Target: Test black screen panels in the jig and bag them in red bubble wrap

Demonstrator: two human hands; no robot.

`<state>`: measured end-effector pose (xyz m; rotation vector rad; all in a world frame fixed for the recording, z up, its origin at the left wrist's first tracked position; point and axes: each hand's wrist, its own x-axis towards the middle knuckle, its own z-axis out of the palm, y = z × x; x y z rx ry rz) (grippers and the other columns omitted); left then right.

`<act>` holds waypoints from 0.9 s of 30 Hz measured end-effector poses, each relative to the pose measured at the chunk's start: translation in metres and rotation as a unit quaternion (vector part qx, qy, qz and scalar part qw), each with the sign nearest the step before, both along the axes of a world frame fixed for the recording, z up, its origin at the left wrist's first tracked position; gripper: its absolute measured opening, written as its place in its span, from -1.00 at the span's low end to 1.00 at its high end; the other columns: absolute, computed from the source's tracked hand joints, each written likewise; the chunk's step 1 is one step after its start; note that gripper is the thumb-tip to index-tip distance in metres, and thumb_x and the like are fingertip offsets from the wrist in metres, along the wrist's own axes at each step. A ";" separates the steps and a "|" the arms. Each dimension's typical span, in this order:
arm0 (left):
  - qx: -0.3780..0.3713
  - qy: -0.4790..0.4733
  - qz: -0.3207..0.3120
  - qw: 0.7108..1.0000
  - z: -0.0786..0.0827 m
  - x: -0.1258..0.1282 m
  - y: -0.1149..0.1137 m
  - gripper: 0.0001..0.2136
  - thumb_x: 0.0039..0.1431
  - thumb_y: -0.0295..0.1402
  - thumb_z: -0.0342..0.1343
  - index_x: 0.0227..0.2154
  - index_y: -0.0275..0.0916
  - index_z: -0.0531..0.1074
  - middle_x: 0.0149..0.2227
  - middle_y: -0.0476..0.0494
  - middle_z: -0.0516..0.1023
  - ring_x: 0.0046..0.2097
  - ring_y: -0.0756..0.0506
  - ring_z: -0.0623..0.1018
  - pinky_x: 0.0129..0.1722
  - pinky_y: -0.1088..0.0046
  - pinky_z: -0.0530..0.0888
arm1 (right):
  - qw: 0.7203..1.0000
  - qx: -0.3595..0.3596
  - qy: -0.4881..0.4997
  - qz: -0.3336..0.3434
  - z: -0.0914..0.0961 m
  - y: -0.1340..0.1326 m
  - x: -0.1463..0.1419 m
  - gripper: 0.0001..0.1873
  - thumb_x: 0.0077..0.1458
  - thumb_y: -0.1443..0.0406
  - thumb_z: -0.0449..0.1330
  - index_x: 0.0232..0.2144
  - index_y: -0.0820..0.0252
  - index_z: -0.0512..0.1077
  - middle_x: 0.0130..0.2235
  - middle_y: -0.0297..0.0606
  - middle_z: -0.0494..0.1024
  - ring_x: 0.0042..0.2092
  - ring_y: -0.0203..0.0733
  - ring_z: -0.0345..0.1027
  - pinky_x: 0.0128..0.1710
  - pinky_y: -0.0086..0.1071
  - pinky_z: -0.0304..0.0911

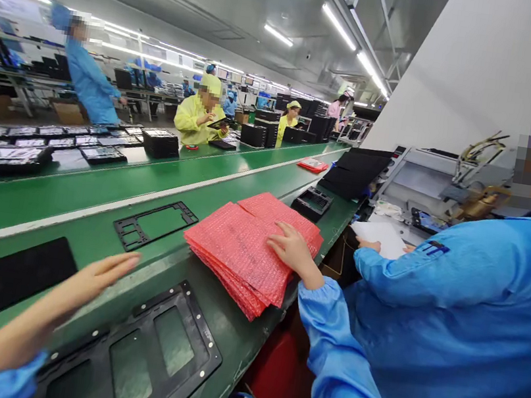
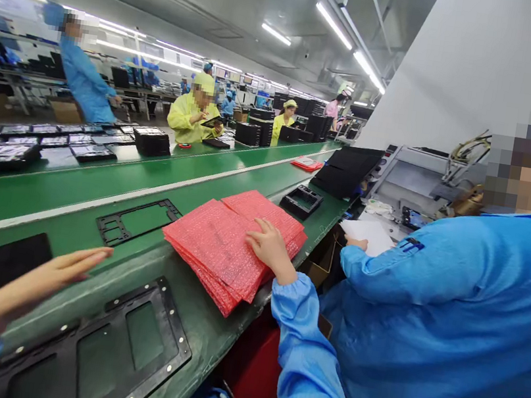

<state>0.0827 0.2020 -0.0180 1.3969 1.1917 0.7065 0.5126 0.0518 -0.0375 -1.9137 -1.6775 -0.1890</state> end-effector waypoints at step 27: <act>-0.370 -0.299 0.109 0.873 -0.006 0.008 -0.137 -0.24 -0.21 -0.36 0.43 0.16 -0.14 0.35 -0.01 -0.21 0.61 -0.03 -0.44 0.59 -0.04 0.03 0.58 | 0.810 -0.041 0.534 0.239 -0.006 -0.041 -0.173 -0.31 0.05 0.11 0.32 0.21 0.04 0.29 0.26 -0.16 0.34 0.25 0.00 0.23 0.23 -0.10 0.16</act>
